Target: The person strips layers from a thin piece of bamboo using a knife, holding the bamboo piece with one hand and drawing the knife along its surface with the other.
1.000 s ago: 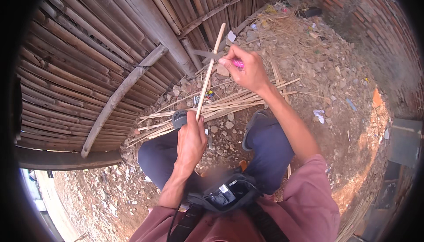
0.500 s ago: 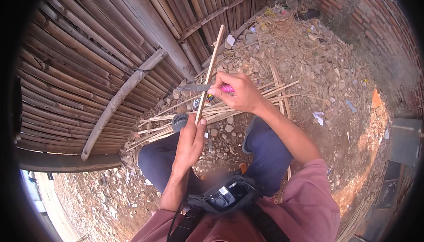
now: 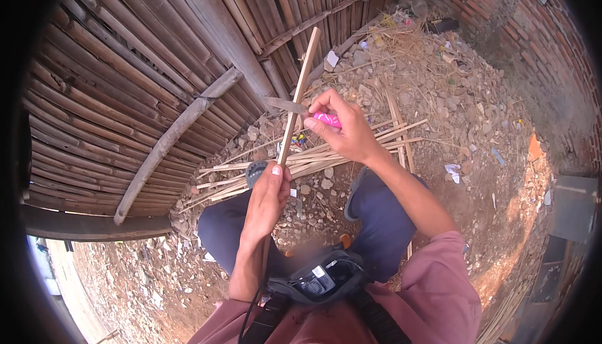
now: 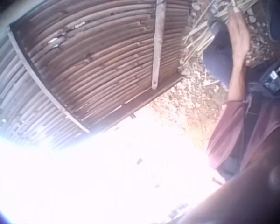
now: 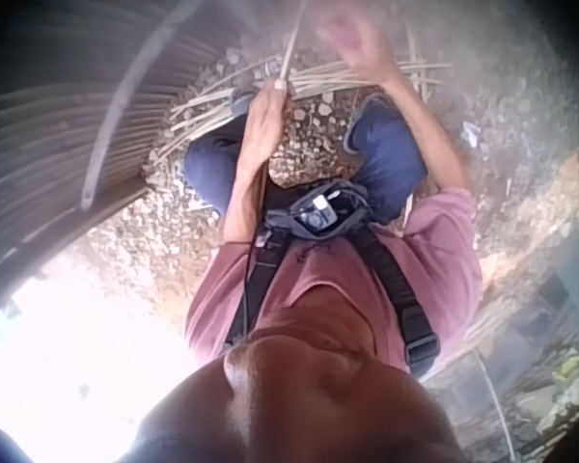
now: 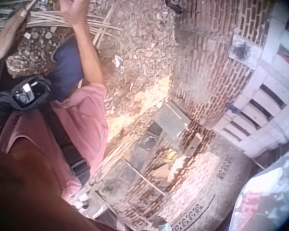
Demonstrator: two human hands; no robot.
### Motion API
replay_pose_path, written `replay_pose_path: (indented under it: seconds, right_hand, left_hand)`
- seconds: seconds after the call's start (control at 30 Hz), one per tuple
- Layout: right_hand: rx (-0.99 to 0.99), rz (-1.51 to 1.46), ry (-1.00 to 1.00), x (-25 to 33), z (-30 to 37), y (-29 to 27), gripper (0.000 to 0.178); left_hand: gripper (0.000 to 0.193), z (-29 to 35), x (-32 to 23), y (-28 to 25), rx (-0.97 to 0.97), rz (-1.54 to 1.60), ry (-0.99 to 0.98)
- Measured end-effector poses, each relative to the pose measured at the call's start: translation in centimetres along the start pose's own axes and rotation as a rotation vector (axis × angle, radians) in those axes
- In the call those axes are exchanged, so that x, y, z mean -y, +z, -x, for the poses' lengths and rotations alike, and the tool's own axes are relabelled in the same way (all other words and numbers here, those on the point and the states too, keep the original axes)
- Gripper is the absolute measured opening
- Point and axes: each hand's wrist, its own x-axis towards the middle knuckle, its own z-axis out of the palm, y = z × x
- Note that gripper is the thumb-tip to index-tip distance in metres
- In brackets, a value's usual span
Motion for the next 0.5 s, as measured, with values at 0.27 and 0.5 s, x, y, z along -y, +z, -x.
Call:
replay_pose_path:
  seconds: [0.27, 0.5]
  right_hand:
    - [-0.011, -0.021, -0.023, -0.3, 0.2, -0.2, 0.024]
    - [-0.008, -0.018, -0.021, -0.2, 0.2, -0.4, 0.026]
  left_hand:
    - [0.049, 0.0, -1.1, -0.8, 0.179, 0.265, -0.157]
    - [0.049, 0.1, -1.1, -0.9, 0.19, 0.273, -0.172]
